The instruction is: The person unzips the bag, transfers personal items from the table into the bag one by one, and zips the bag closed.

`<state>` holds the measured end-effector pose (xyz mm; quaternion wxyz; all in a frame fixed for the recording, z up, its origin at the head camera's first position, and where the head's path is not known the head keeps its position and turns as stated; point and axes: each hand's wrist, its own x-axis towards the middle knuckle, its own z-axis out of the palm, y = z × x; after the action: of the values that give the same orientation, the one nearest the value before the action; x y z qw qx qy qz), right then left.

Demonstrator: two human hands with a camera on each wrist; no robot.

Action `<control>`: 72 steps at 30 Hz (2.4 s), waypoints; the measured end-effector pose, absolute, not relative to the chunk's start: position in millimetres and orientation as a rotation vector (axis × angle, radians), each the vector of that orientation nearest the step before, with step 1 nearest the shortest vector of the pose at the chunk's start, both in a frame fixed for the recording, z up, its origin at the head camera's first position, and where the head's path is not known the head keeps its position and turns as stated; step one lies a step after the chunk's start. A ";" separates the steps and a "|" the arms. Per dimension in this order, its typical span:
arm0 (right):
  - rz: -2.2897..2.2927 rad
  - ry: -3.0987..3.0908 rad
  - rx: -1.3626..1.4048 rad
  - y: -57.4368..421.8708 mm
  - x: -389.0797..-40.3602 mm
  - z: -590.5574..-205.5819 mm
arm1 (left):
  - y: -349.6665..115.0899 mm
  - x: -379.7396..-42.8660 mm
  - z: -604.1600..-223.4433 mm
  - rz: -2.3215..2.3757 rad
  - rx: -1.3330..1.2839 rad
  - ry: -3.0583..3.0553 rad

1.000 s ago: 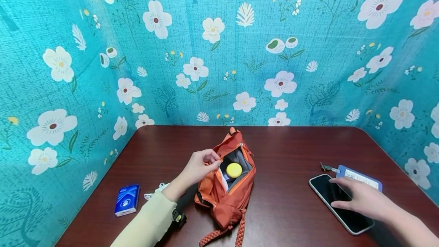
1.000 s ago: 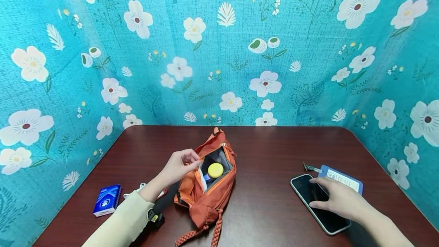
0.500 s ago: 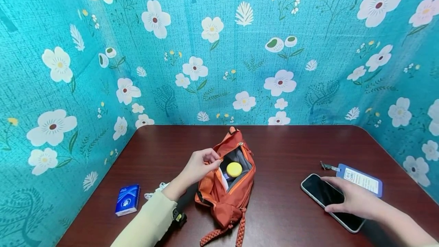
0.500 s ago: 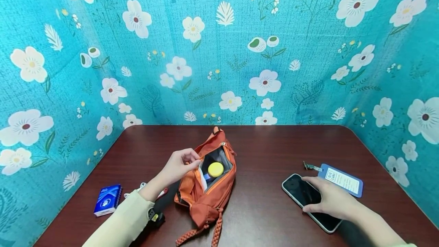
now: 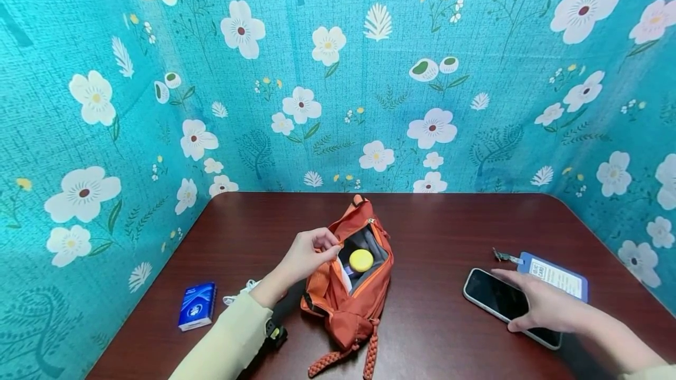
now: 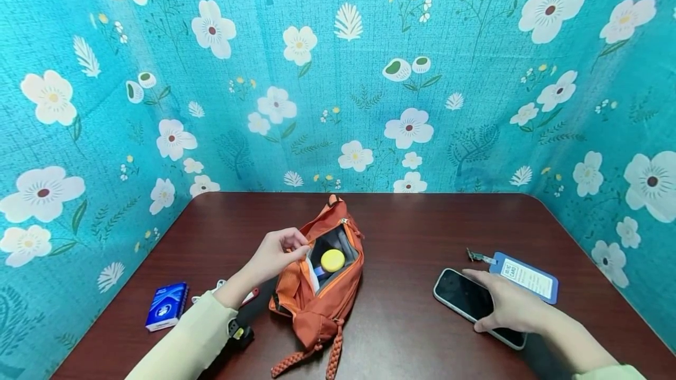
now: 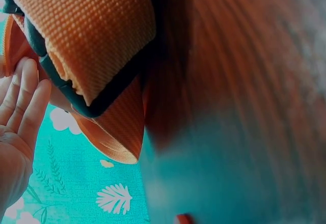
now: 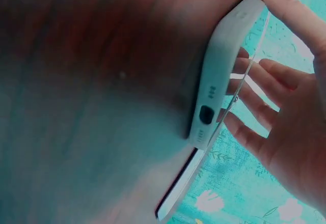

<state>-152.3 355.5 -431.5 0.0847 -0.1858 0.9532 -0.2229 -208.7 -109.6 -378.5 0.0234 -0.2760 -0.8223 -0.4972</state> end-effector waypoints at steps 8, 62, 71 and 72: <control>-0.545 2.922 -0.556 365.6 -160.5 -435.4 | -108.5 -207.3 -376.2 -1.539 -0.830 -2.554; -0.852 2.662 -1.097 303.5 -198.9 -349.1 | -110.3 -208.8 -376.3 -1.532 -0.834 -2.563; -0.742 2.778 -1.198 255.5 -217.9 -330.2 | -109.9 -209.3 -374.3 -1.539 -0.849 -2.570; -0.729 2.790 -1.208 250.6 -220.1 -328.1 | -109.8 -209.3 -374.0 -1.539 -0.847 -2.569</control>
<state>-220.1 250.6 -328.1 0.0078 -0.3864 0.8924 -0.2331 -209.3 -109.8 -374.0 0.0146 -0.2722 -0.8254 -0.4944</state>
